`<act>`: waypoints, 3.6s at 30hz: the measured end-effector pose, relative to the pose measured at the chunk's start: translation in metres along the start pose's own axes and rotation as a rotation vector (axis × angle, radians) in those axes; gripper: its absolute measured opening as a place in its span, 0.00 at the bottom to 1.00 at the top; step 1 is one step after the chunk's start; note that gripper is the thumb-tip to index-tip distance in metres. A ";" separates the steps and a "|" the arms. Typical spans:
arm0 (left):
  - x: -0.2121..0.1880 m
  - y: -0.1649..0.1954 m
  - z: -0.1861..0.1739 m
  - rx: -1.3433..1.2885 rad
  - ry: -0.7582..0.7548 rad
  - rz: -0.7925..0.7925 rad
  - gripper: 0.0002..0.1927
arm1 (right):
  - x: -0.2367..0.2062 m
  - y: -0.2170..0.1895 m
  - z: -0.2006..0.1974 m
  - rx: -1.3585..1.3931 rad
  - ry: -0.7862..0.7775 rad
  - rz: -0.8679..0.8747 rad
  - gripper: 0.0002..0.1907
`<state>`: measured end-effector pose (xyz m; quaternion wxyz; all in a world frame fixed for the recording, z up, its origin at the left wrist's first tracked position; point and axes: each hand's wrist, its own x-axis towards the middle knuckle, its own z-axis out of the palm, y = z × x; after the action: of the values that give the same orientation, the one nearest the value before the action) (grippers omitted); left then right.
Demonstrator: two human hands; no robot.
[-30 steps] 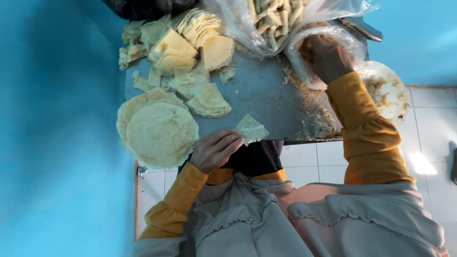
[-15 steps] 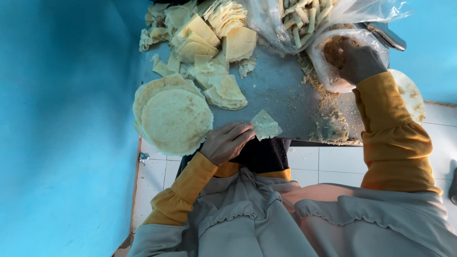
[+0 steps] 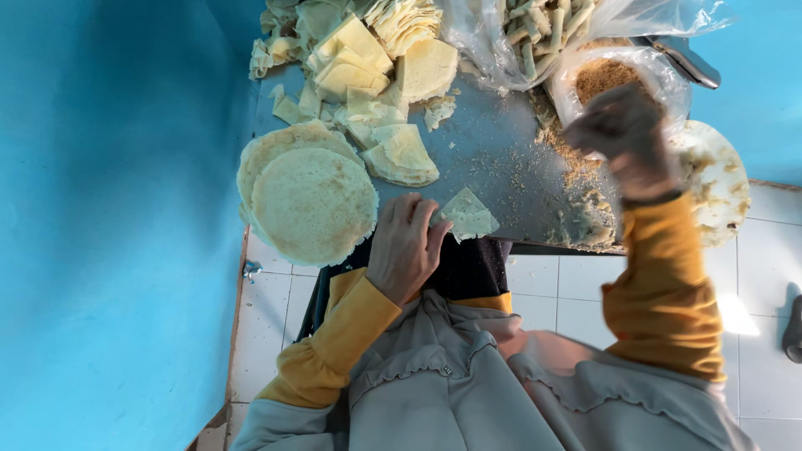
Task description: The person picks up flat yellow snack pieces from the table one at a time, folds each piece in half by hand, and stacks the folded pieces with a pile of finished pieces on the left. They occasionally reach into a plastic container of brown powder and touch pieces on the table.
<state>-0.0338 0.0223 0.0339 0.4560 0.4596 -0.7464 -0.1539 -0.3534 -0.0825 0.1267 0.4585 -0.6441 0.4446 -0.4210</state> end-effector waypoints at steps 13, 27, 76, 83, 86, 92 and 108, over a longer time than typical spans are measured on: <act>0.017 0.014 0.009 0.353 -0.209 -0.099 0.10 | -0.079 0.007 0.163 -0.993 0.030 -0.546 0.21; 0.018 0.021 0.008 0.066 -0.152 -0.143 0.08 | -0.087 0.003 0.143 -0.862 0.234 -0.111 0.18; 0.022 0.001 0.019 0.017 -0.151 0.172 0.12 | -0.049 0.002 0.132 -0.664 -0.099 -0.221 0.36; 0.014 -0.005 0.024 0.041 -0.087 0.280 0.09 | -0.071 0.013 0.148 -0.889 0.059 -0.462 0.33; 0.019 -0.008 0.030 -0.001 -0.089 0.237 0.10 | -0.078 0.011 0.148 -0.946 0.061 -0.422 0.33; 0.057 -0.022 0.037 -0.119 -0.358 -0.069 0.06 | -0.038 0.001 0.128 -0.535 -0.092 0.031 0.34; 0.032 -0.013 0.026 0.029 -0.191 0.235 0.08 | -0.065 0.008 0.151 -0.921 0.144 -0.423 0.33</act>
<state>-0.0534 -0.0161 0.0291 0.3910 0.3589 -0.8373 -0.1315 -0.2276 0.0109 0.0761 0.0002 -0.8244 0.4746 -0.3085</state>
